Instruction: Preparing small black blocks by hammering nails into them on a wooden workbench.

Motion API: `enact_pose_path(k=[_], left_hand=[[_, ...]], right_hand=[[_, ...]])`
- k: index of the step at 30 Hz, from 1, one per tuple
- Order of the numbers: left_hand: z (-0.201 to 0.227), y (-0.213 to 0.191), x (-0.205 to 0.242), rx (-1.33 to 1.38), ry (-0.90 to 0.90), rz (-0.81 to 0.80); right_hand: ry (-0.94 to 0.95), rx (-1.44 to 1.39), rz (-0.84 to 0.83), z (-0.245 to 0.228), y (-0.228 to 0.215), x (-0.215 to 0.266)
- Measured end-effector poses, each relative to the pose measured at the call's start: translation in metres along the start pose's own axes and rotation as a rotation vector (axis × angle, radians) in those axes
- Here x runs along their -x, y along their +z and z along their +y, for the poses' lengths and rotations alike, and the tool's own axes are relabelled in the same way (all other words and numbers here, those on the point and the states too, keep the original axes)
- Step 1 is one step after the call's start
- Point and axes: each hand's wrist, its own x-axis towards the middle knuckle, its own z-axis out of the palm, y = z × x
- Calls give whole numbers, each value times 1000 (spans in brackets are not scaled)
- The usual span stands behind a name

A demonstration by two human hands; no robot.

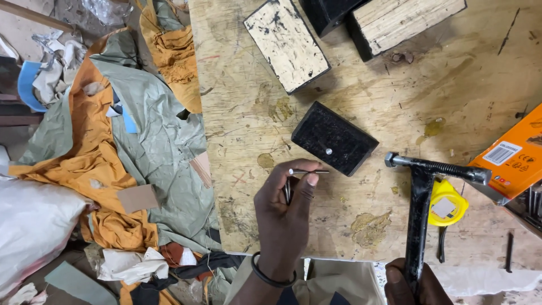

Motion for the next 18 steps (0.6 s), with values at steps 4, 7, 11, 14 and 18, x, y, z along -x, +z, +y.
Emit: enact_pose_path(k=[4,7,11,14,18], left_hand=[[6,4,5,-32,-12,-67],[10,6,8,-190,87,-139],[4,5,11,-235,144,-227],[4,5,11,-346,224,-299],[6,-3,15,-404,176,-395]], right_hand=[[-30,15,34,-9,10,6],[-22,61,142,-33,31,22],[-4,17,181,-39,46,27],[-23,17,189,-44,51,29],[-10,3,161,-51,53,29]])
